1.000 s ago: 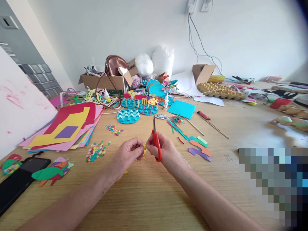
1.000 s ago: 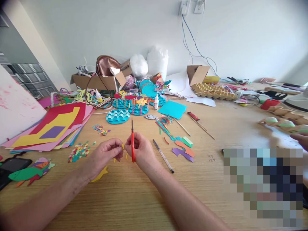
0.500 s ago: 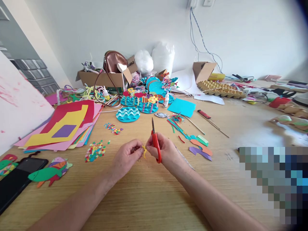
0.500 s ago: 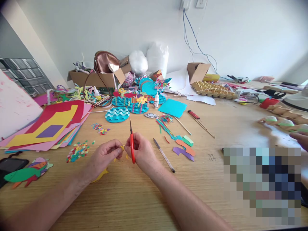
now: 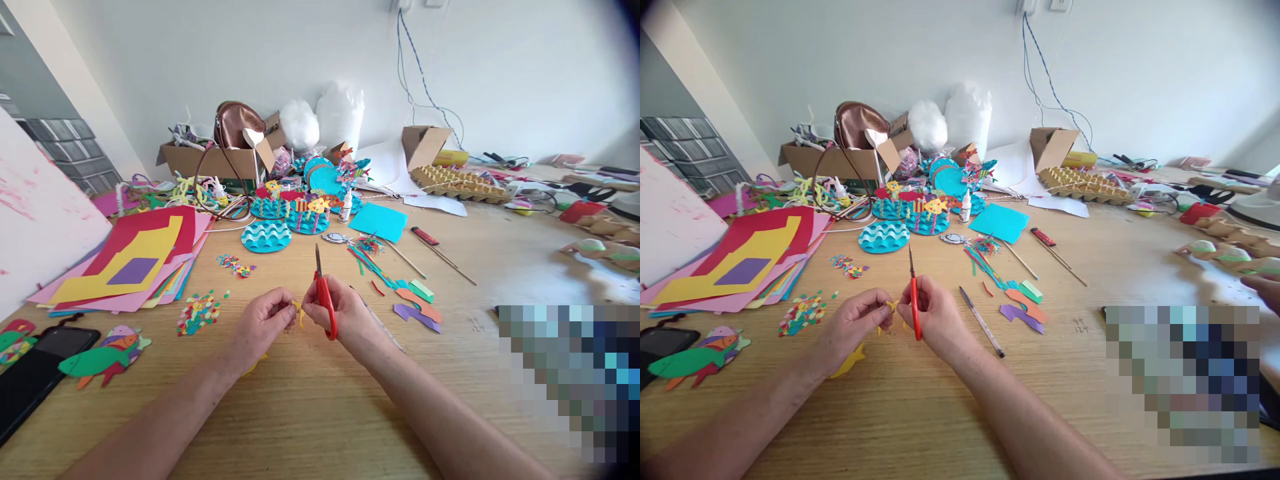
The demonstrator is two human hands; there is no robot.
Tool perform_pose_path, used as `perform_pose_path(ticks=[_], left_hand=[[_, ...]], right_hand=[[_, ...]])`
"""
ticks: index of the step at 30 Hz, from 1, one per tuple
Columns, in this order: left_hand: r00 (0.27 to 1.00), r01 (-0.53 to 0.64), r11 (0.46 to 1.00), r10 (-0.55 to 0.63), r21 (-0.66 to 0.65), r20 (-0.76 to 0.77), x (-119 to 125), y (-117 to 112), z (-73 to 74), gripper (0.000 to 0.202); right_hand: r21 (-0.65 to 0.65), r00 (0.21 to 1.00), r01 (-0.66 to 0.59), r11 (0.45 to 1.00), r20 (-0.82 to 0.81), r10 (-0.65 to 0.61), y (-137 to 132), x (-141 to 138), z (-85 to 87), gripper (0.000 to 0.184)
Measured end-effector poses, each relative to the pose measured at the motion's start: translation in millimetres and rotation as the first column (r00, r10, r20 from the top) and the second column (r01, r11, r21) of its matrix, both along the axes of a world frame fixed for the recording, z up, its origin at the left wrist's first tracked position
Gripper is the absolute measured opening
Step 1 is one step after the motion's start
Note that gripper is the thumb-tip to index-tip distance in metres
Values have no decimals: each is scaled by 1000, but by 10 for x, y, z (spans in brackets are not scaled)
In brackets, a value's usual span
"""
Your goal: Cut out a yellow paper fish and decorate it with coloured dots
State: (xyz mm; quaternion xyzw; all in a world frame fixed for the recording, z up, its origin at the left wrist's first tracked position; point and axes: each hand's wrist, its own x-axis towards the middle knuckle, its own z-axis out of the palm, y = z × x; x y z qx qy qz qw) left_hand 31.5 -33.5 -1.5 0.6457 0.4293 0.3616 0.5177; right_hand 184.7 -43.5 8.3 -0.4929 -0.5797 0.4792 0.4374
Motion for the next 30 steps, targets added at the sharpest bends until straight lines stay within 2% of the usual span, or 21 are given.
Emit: perform_pose_path(ticks=[13, 20, 30], left_hand=[[997, 77, 997, -77, 7, -13, -11, 5, -47, 15], [997, 70, 998, -70, 3, -30, -9, -19, -19, 16], [999, 17, 999, -18, 28, 35, 9, 2, -105, 15]], right_hand=[[-24, 998, -41, 999, -39, 40, 5, -11, -6, 14], [-26, 998, -34, 999, -49, 32, 14, -29, -24, 15], [-34, 1000, -23, 999, -22, 22, 4, -37, -52, 14]])
